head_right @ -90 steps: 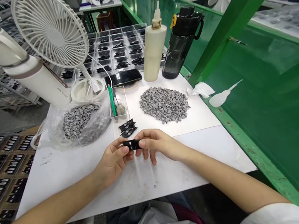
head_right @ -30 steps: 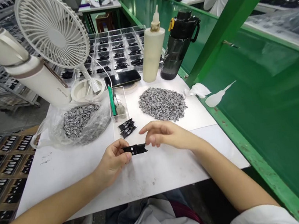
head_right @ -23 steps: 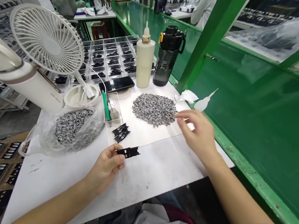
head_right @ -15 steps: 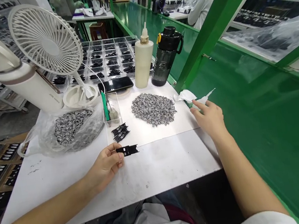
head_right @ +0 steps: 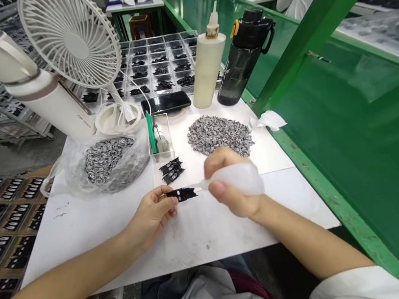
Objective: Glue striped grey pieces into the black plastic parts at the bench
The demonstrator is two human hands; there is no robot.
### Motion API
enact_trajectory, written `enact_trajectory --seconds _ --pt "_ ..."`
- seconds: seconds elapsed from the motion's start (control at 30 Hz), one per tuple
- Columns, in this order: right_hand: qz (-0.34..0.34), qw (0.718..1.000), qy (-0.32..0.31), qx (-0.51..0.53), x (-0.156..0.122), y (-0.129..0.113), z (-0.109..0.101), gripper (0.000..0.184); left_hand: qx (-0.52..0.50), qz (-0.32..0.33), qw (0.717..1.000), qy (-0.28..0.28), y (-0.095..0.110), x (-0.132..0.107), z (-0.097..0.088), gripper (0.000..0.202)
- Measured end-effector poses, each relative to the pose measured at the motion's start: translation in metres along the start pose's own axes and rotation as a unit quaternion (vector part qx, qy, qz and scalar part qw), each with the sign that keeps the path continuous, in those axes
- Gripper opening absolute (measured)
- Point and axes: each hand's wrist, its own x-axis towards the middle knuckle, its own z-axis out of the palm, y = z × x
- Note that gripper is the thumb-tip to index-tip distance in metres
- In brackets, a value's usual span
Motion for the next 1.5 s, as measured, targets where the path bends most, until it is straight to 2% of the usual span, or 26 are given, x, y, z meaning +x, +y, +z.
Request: enact_trajectory --seconds 0.13,0.27,0.43,0.6,0.77,1.03,1.5 --pt "-0.086 0.995 0.016 -0.040 -0.009 0.016 0.008 0.030 -0.001 0.004 1.000 -0.004 -0.001 0.001 0.000 0.023" --pt "-0.125 0.992 0.009 -0.022 -0.014 0.022 0.014 0.022 -0.006 0.005 1.000 -0.005 -0.002 0.002 0.000 0.023" --pt "-0.115 0.993 0.021 -0.023 -0.015 0.019 0.017 0.021 -0.004 0.002 1.000 -0.007 -0.002 0.002 0.000 0.024" --pt "-0.123 0.992 -0.004 -0.039 -0.014 0.012 0.019 0.019 -0.001 0.006 1.000 -0.014 -0.002 0.002 0.000 0.024" --pt "-0.118 0.991 -0.001 -0.064 -0.013 0.008 0.021 0.021 0.007 0.008 1.000 -0.013 -0.002 0.001 0.000 0.024" --pt "-0.154 0.986 -0.010 -0.060 -0.011 0.008 0.021 0.014 0.002 0.007 1.000 -0.015 -0.003 0.001 -0.001 0.026" --pt "-0.167 0.984 -0.012 -0.063 -0.011 0.008 0.021 0.012 0.011 0.010 1.000 -0.017 -0.002 0.001 0.000 0.023"
